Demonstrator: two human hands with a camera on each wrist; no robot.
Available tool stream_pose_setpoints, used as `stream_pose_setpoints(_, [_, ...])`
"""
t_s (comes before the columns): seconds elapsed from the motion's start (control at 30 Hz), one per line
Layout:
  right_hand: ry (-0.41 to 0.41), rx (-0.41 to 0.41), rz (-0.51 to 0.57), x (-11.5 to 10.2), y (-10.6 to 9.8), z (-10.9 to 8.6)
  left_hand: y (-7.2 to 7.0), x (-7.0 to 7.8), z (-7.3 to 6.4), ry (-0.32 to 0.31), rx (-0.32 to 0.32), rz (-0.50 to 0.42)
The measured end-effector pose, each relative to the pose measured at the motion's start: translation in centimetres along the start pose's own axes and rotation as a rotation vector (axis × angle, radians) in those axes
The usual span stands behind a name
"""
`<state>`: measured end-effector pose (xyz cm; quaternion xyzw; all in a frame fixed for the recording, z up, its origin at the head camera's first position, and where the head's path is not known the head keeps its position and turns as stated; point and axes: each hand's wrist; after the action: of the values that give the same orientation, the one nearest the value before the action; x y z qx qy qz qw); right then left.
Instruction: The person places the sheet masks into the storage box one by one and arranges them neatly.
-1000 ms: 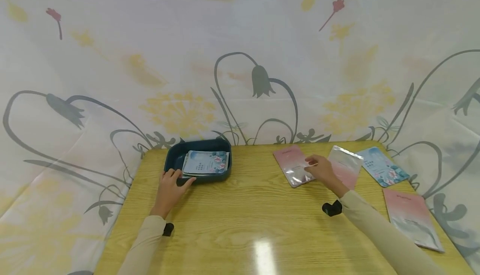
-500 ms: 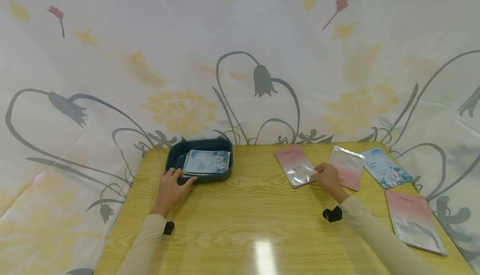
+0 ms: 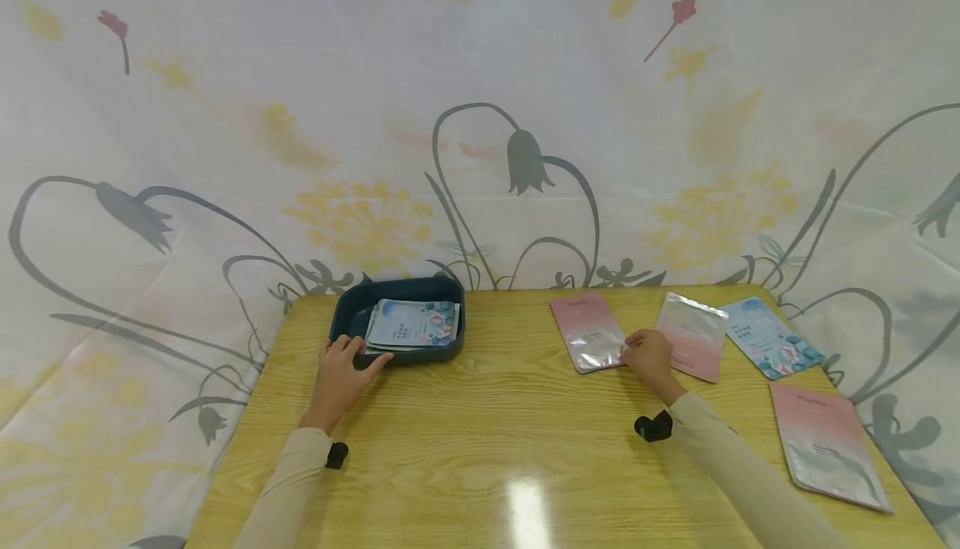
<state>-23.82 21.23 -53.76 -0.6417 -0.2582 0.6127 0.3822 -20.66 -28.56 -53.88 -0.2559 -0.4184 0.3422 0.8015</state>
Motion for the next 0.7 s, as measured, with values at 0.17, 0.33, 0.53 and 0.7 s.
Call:
stream_pose_setpoints(0.17, [0.016,-0.046,0.033,0.5,0.0,0.1,0.0,0.0,0.0,0.013,0.006,0.003])
stream_pose_setpoints(0.33, [0.090,-0.080,0.238,0.4,-0.2,0.0,-0.1,0.2,0.1,0.019,0.010,0.001])
stream_pose_setpoints(0.53, [0.105,-0.072,0.250,0.3,-0.6,0.1,-0.2,0.3,0.1,0.005,0.004,-0.007])
stream_pose_setpoints(0.7, [0.098,-0.040,0.194,0.3,-1.1,-0.1,-0.3,0.4,0.1,-0.017,-0.005,-0.007])
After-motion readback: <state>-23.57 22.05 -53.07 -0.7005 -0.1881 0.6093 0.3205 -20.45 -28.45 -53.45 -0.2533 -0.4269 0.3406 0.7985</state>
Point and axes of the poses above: each hand's wrist, its own z-axis towards the middle knuckle, its own y-axis out of the palm, x = y × z, and after that the axes turned 11 degrees about -z, right-handed
